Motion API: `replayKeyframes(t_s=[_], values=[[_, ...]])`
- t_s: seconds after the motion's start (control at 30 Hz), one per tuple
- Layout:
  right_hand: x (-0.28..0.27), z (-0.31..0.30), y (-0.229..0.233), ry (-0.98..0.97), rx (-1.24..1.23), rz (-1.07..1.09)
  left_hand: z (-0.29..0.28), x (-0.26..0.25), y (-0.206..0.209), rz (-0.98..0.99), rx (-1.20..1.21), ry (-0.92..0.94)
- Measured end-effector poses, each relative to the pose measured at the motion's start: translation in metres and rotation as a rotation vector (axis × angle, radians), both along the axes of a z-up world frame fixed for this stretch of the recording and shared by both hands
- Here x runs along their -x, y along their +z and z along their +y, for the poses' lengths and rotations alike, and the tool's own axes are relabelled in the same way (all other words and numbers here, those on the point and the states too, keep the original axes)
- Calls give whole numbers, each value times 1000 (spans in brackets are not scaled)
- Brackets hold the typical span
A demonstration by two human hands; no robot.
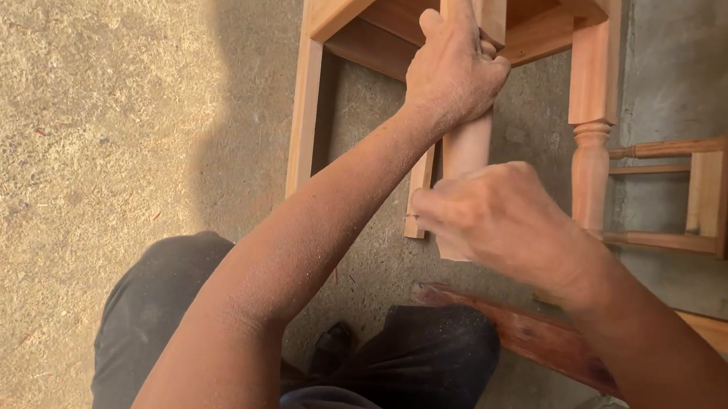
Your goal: Sanding the legs of a wooden chair with sandpaper.
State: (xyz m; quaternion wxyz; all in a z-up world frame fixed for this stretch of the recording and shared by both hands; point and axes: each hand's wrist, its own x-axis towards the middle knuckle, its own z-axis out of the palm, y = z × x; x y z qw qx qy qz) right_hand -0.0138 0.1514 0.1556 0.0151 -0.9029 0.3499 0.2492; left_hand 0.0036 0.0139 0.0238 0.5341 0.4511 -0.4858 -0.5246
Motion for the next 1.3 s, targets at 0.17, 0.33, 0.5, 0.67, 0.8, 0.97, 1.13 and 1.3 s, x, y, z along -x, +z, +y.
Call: replayKeyframes(t_s=[0.17, 0.33, 0.5, 0.67, 0.8, 0.97, 1.13, 1.3], values=[[0, 2, 11, 8, -32, -94, 4, -2, 4, -32, -57, -28], [-12, 2, 5, -105, 23, 42, 1, -8, 8, 21, -18, 0], [-10, 7, 23, -64, -7, -154, 1, 2, 3, -35, -61, -34], [-24, 9, 15, -160, 14, 48, -1, -7, 9, -1, -34, 10], [-16, 10, 18, -117, 23, -23, 4, -1, 6, -19, -55, -30], [-24, 15, 3, -134, 43, 150, 2, -8, 9, -28, -25, -35], [-17, 18, 12, -202, 19, 98, -1, 13, -10, -29, 18, -55], [-31, 22, 5, -54, 62, 116, 1, -3, 5, -35, -53, -19]])
